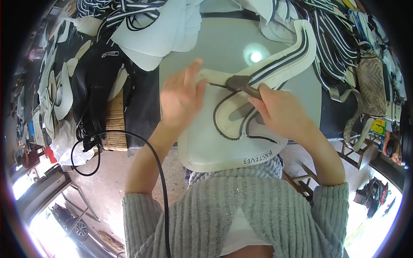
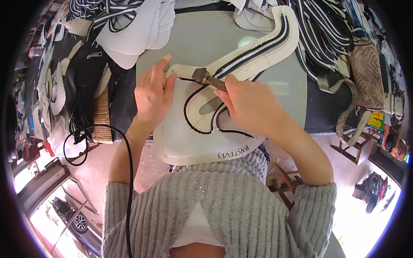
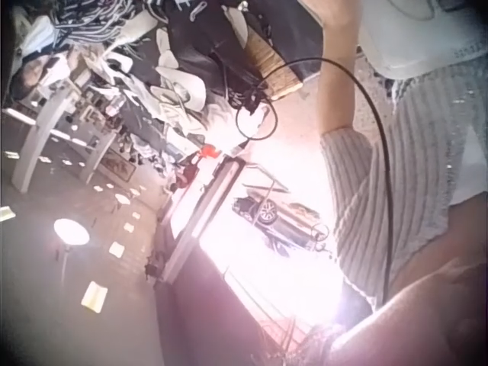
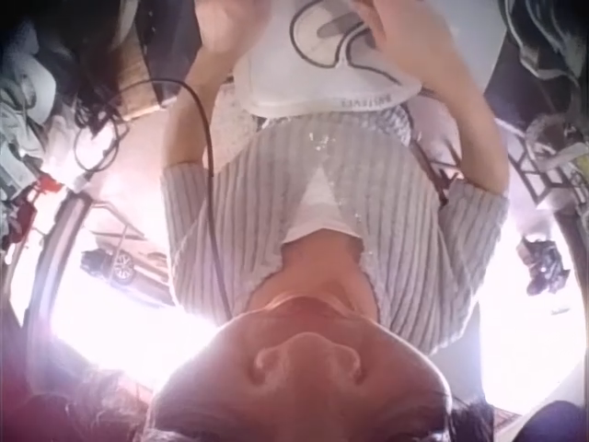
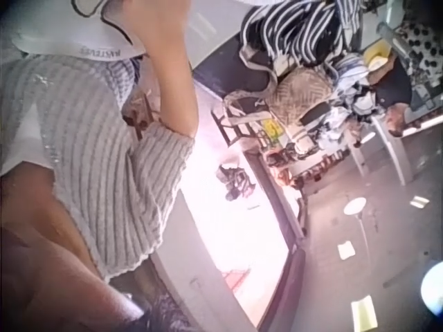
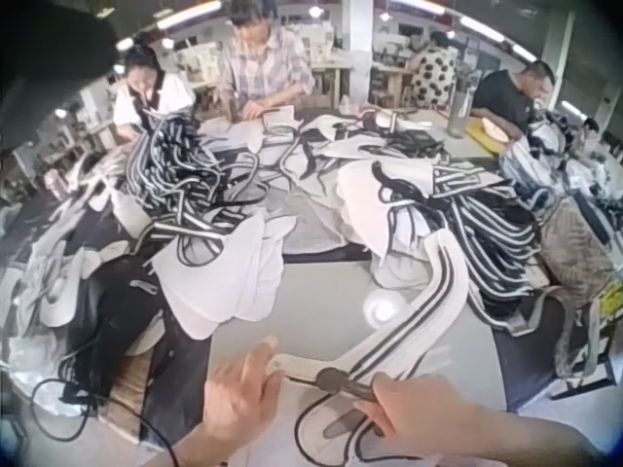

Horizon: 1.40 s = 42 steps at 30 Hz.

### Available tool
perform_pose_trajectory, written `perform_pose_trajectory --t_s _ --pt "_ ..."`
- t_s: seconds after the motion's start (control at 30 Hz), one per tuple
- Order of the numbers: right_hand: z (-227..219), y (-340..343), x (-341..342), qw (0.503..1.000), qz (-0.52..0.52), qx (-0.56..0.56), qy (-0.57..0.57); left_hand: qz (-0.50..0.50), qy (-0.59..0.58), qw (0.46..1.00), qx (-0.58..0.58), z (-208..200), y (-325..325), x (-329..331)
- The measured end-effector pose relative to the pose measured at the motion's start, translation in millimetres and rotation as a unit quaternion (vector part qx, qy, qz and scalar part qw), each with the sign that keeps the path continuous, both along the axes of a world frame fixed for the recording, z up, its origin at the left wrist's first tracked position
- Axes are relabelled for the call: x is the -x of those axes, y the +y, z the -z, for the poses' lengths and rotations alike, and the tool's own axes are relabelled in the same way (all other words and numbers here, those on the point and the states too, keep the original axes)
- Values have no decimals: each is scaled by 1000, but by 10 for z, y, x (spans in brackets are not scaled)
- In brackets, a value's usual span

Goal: The worker is assembling shoe upper components by hammering layers together and applying liquid adhesive.

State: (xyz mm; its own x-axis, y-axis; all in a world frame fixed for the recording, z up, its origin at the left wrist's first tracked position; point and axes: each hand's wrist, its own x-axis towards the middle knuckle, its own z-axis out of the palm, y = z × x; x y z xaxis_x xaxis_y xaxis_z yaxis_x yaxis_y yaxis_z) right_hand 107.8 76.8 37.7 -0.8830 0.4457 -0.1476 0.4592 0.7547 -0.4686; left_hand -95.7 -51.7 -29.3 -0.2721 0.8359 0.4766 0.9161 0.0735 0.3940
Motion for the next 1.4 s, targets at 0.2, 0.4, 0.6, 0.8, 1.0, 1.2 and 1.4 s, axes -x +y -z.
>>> perform_pose_trajectory --t_s 0.2,0.4,0.6,0.8,1.0,1.2,1.4 --pt "-86 101 -40 999 40 -24 -11 26 8 999 -16 -105 -34 -69" --pt "112 126 -110 998 54 -37 -21 158 -191 969 2 8 45 -184" --pt "-117 103 -126 998 47 -14 27 176 -100 979 15 -27 6 -177" --pt "15 151 -129 999 1 -47 0 164 -108 980 -43 14 26 -178" --pt "38 142 -199 999 24 -46 -13 147 -134 980 -15 -30 11 -202" --pt "30 287 -170 978 125 86 140 65 -202 977 -11 -271 189 -358" --pt "232 488 124 984 118 47 123 51 -266 953 133 -256 618 -416"
